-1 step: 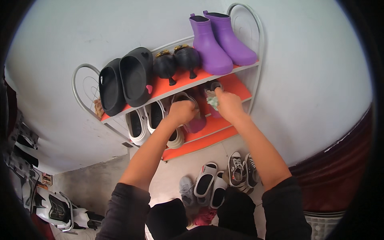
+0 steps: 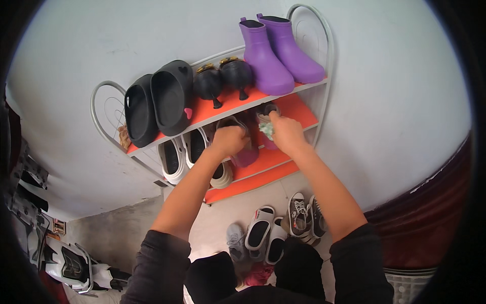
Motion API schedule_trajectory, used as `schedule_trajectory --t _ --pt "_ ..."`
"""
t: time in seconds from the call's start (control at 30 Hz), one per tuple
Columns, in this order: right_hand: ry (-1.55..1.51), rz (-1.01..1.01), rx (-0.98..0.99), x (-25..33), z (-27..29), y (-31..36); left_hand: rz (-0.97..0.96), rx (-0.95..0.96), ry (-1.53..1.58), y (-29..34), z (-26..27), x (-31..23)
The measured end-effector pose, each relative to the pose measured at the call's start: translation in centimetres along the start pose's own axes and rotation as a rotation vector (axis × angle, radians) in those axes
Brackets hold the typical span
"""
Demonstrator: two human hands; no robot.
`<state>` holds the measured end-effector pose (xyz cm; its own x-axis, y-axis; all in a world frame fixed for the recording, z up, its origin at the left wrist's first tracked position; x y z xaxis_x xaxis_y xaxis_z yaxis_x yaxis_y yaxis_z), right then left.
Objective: The person wipes the exterior of several pairs of shoes using a cloth. They handle pink sneakers, grey canvas shoes, and grey athletic shoes one by one, wiping them and placing them back on the orange shoe rack.
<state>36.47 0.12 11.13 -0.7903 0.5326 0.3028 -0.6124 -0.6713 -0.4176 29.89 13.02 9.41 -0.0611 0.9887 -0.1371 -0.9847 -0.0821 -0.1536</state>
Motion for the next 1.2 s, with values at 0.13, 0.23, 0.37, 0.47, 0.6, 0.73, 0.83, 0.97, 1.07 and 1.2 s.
schedule_trajectory --t 0.13,0.23,0.37,0.47,0.6,0.73,0.83,0.97,1.07,1.2 --pt "-0.088 0.041 -0.020 1.1 -1.9 -0.8 0.084 0.027 -0.027 -1.3 -0.3 2.3" --pt "-0.133 0.027 -0.024 0.5 -3.3 -1.5 0.036 -0.083 -0.099 -2.3 0.0 2.5" --pt "-0.192 -0.103 0.094 0.1 -3.9 -1.7 0.163 -0.047 -0.142 -2.5 -1.0 3.3" --pt "-0.403 -0.220 -0.012 0.7 -1.8 -0.3 0.218 -0.194 -0.181 -1.5 -0.3 3.0" --pt "-0.914 -0.357 -0.298 0.4 -1.2 4.6 0.054 -0.563 -0.253 1.7 2.4 0.8" --pt "-1.527 -0.612 -0.388 -0.4 -3.9 9.9 -0.015 -0.665 -0.129 3.9 4.7 -1.1" --pt "-1.815 -0.736 -0.374 0.6 -3.8 12.7 -0.071 -0.784 0.083 7.3 5.7 -3.4" --pt "-1.882 -0.636 -0.294 1.3 -1.9 14.2 0.111 -0.662 0.497 12.7 -1.0 -4.0" --pt "-1.846 -0.494 -0.219 2.3 0.6 14.2 0.542 -0.544 1.020 18.6 -13.2 -0.5" --pt "-1.714 -0.438 -0.282 1.0 3.6 15.4 1.098 -0.401 1.508 30.3 -30.8 -1.5"
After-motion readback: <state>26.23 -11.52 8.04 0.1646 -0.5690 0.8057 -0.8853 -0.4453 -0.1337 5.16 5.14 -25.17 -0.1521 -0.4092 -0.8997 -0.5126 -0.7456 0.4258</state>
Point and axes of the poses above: each hand's wrist, its own y-axis away from the middle knuckle, its own z-axis out of the back of the hand, x = y × z, the point moved 8 cm from there along -y, towards the middle knuckle
